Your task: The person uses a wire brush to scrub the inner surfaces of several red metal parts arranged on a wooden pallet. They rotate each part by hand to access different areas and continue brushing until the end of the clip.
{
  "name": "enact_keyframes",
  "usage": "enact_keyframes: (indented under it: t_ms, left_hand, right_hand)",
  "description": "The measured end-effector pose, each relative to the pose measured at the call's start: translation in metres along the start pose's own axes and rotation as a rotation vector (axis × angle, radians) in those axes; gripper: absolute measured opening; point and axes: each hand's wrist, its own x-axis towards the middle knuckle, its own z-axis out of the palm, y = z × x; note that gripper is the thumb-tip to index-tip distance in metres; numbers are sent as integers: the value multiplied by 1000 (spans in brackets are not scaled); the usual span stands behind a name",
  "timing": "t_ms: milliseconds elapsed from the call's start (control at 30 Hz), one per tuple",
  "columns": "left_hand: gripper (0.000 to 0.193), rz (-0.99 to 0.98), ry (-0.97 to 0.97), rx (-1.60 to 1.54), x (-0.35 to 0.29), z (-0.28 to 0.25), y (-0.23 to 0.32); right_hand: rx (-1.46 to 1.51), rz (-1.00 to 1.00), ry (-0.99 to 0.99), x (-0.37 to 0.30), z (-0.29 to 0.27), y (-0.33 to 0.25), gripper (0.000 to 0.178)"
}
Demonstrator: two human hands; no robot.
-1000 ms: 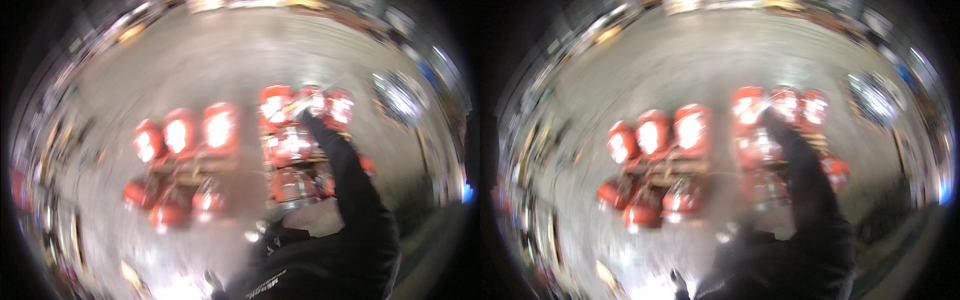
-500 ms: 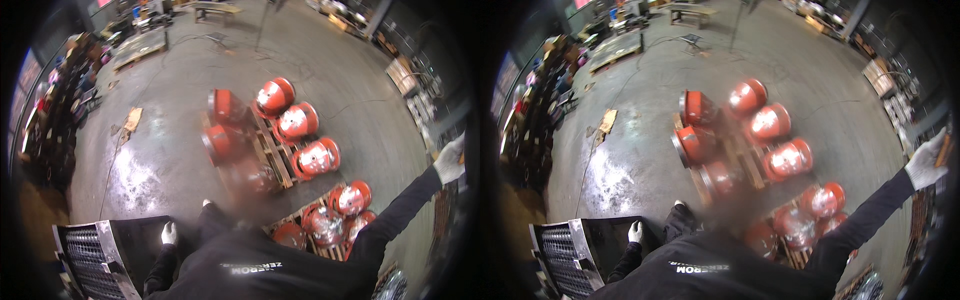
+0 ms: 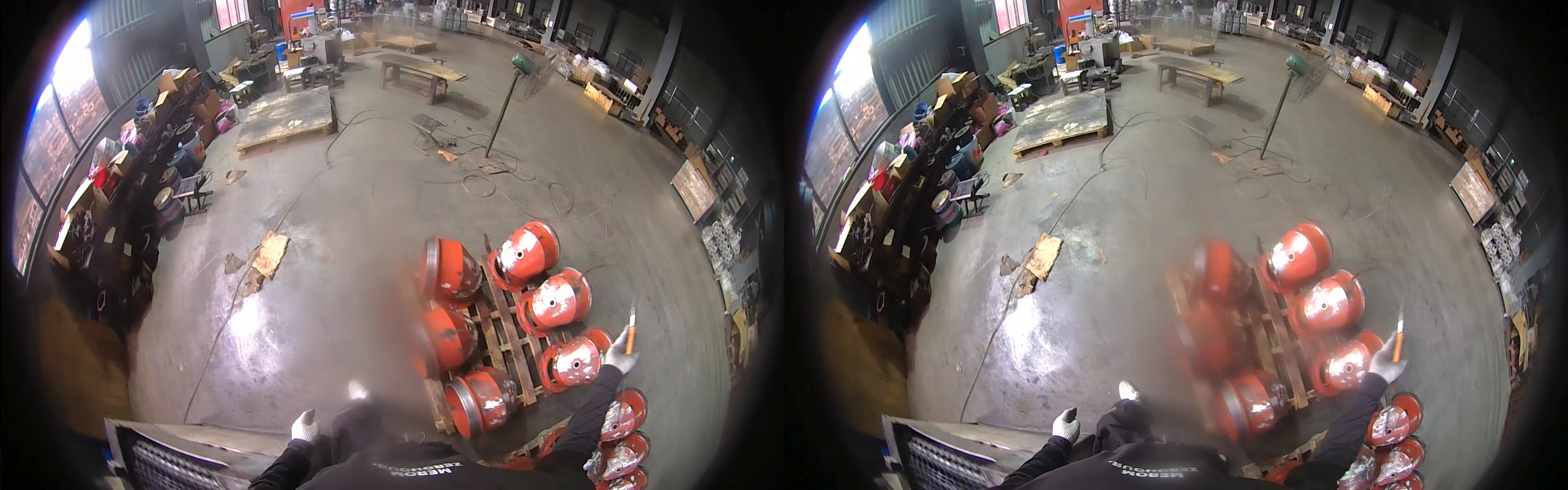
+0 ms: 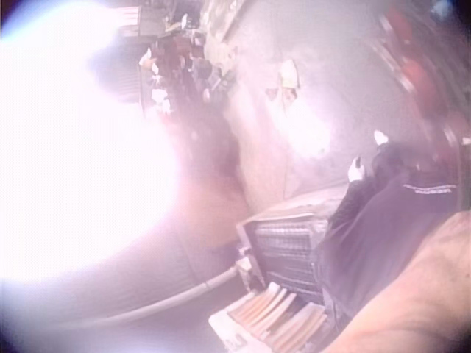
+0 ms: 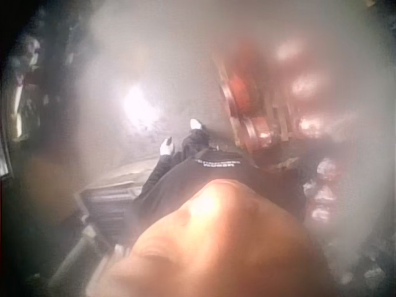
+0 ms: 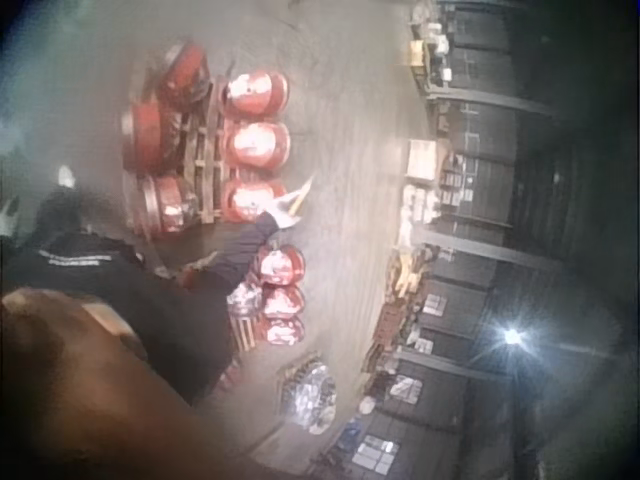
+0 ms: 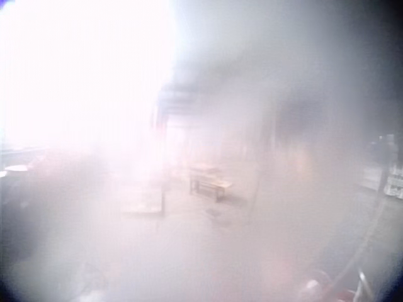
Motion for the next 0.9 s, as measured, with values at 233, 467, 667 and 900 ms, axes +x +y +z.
enact_keyframes:
  t_ms: [233,467,667,900]
  left_hand:
    - [42,124,167,-68,163,-136,99]
    - [44,72,212,27,280,-168,149]
    - [33,-4,158,-190,462,-160,238]
    - [34,301,-84,-165,661,-137,401]
  right_hand:
    - [-416,-296,212,-9,-107,125,39]
    - [-363,-236,105,56,-20,229,55]
    - [73,-42,-19,133,151,491,68]
    - [-261,842,-522,-113,186,987,40]
